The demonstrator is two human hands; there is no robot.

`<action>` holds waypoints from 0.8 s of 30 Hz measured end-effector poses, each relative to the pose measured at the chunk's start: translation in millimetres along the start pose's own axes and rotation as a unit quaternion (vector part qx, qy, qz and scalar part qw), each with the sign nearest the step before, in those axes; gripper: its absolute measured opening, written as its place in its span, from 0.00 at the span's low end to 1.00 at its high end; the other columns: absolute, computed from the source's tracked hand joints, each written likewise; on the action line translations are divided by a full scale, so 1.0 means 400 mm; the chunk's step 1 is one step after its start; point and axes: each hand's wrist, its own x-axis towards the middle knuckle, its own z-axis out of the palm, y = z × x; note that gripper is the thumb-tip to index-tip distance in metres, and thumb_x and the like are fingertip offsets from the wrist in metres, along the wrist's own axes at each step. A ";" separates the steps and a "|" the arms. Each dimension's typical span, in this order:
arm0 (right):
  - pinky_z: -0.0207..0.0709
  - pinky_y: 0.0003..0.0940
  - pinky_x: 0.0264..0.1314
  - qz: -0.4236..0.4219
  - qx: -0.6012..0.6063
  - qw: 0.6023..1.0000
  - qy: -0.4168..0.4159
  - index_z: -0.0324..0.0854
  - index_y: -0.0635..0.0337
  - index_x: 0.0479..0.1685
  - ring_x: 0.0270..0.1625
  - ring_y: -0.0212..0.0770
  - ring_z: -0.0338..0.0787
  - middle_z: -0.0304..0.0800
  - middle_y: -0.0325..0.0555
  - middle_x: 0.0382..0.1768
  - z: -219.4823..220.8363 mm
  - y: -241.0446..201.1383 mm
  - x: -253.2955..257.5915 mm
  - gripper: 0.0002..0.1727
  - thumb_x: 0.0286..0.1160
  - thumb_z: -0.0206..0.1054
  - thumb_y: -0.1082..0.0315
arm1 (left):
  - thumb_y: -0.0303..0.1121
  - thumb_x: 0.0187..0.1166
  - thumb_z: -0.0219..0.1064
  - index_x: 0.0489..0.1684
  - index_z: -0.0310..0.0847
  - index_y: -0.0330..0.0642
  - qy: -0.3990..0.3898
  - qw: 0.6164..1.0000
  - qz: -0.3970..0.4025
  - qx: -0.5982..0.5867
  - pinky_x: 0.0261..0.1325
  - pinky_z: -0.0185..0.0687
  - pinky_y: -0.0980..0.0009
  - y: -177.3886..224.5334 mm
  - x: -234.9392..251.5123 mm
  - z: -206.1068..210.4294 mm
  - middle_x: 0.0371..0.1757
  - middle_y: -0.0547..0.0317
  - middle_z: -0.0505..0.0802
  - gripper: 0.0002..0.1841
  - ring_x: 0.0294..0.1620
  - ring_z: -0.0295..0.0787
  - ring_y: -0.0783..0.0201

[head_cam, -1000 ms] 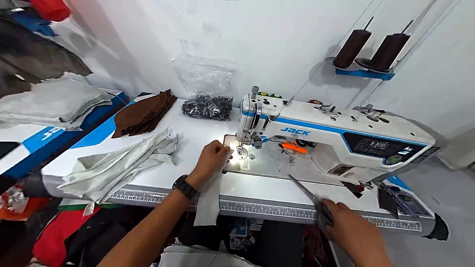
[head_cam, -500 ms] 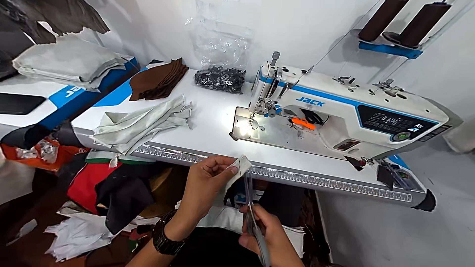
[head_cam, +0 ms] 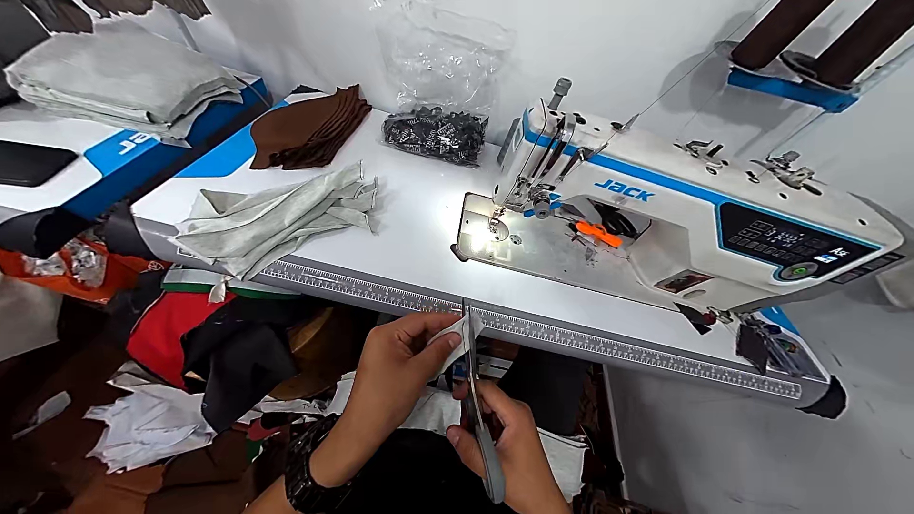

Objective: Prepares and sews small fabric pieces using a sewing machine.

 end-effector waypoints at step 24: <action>0.73 0.79 0.65 0.080 -0.547 0.815 0.172 0.90 0.62 0.60 0.69 0.74 0.83 0.87 0.67 0.66 -0.583 -0.041 0.153 0.14 0.80 0.66 0.74 | 0.35 0.85 0.65 0.78 0.74 0.32 -0.046 0.884 0.184 0.426 0.71 0.78 0.42 0.248 0.512 -0.351 0.67 0.33 0.88 0.25 0.66 0.88 0.44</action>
